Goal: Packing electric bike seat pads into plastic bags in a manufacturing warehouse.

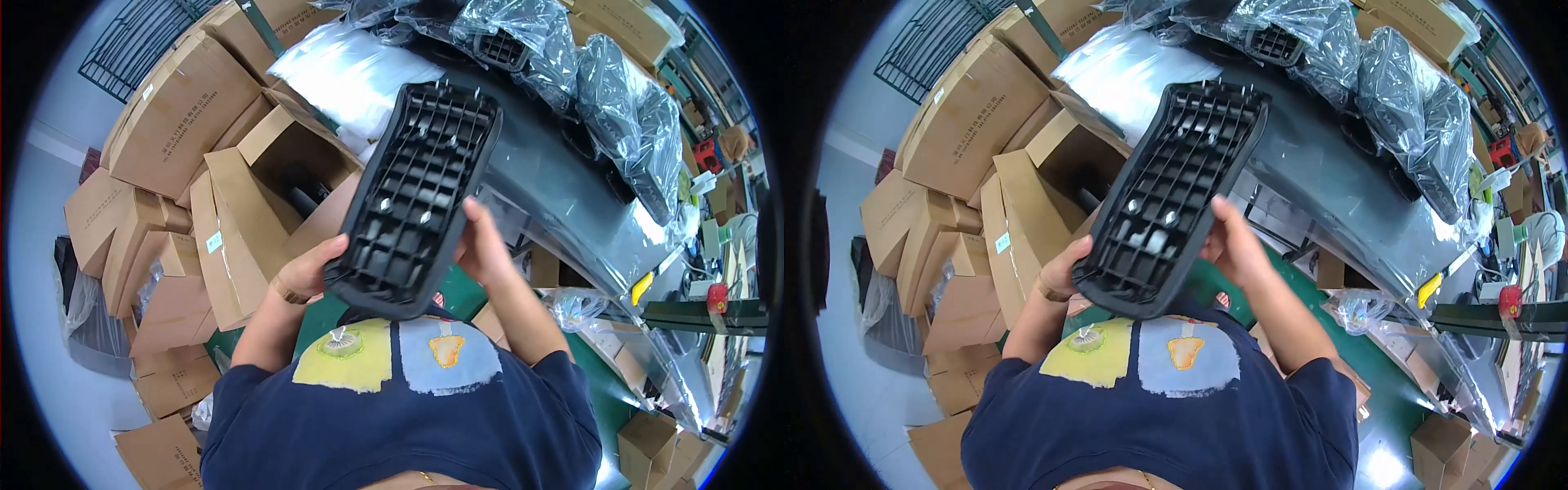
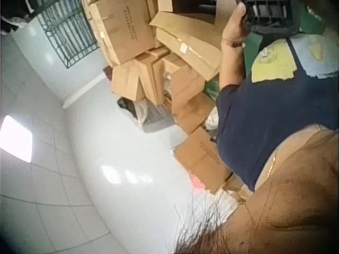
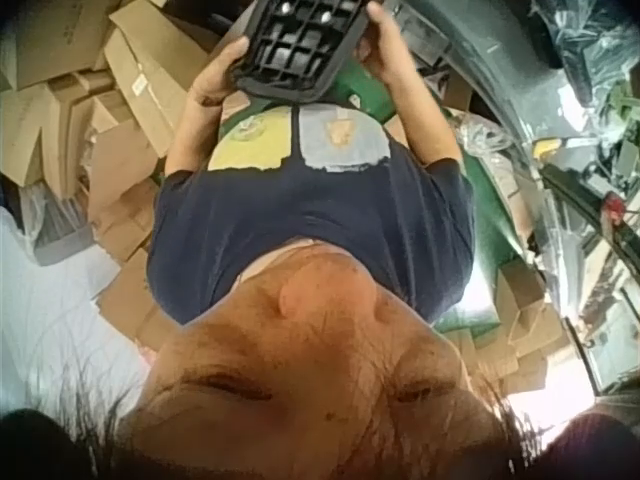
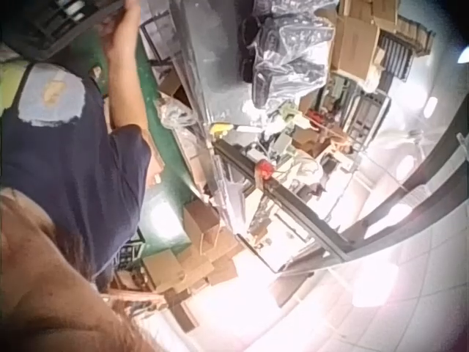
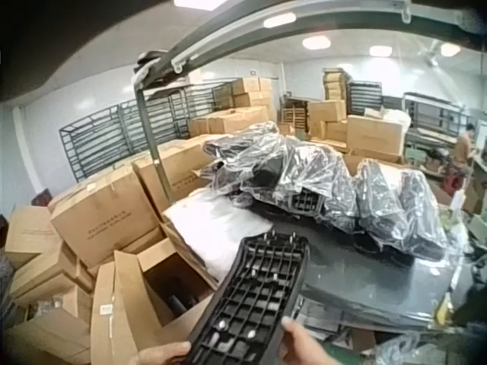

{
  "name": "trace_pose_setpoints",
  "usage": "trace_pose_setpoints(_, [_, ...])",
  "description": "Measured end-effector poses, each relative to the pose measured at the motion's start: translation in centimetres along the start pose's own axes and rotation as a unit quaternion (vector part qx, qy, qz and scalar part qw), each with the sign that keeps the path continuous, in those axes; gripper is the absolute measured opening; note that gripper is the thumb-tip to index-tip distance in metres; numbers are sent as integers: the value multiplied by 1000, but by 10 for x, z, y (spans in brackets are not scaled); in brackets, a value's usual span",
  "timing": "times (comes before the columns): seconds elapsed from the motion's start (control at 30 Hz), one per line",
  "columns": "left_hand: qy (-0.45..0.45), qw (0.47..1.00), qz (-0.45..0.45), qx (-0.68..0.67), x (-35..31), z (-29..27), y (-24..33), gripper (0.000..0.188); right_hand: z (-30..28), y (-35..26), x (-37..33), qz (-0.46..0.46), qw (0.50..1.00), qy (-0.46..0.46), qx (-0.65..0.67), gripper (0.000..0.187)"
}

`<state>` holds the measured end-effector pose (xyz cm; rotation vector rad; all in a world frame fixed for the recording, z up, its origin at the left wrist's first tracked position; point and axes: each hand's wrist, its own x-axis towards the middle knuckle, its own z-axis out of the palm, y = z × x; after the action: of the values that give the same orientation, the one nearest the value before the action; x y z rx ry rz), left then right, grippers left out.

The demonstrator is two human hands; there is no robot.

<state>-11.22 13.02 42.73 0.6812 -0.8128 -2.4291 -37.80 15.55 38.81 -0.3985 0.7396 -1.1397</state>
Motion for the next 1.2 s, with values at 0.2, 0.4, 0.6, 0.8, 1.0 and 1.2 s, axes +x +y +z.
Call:
trace_pose_setpoints(0.2, [-129,960,-82,235,44,53,-20,72,-21,-45,-39,-13,996,74,49,65])
trace_pose_setpoints(0.4, [-248,806,-282,457,85,47,-43,57,-120,-16,-69,84,979,185,-8,50])
trace_pose_setpoints(0.6, [-90,929,-190,306,98,-2,-39,37,-157,5,-67,40,985,168,-9,50])
trace_pose_setpoints(0.8, [27,914,-232,332,128,-71,-40,38,-172,-8,-66,26,985,155,-74,51])
trace_pose_setpoints(1.0, [91,954,-74,275,214,-147,-2,28,-177,-45,-52,39,947,217,-235,54])
trace_pose_setpoints(1.2, [283,738,195,581,329,-211,100,22,-200,-70,-29,113,826,338,-437,40])
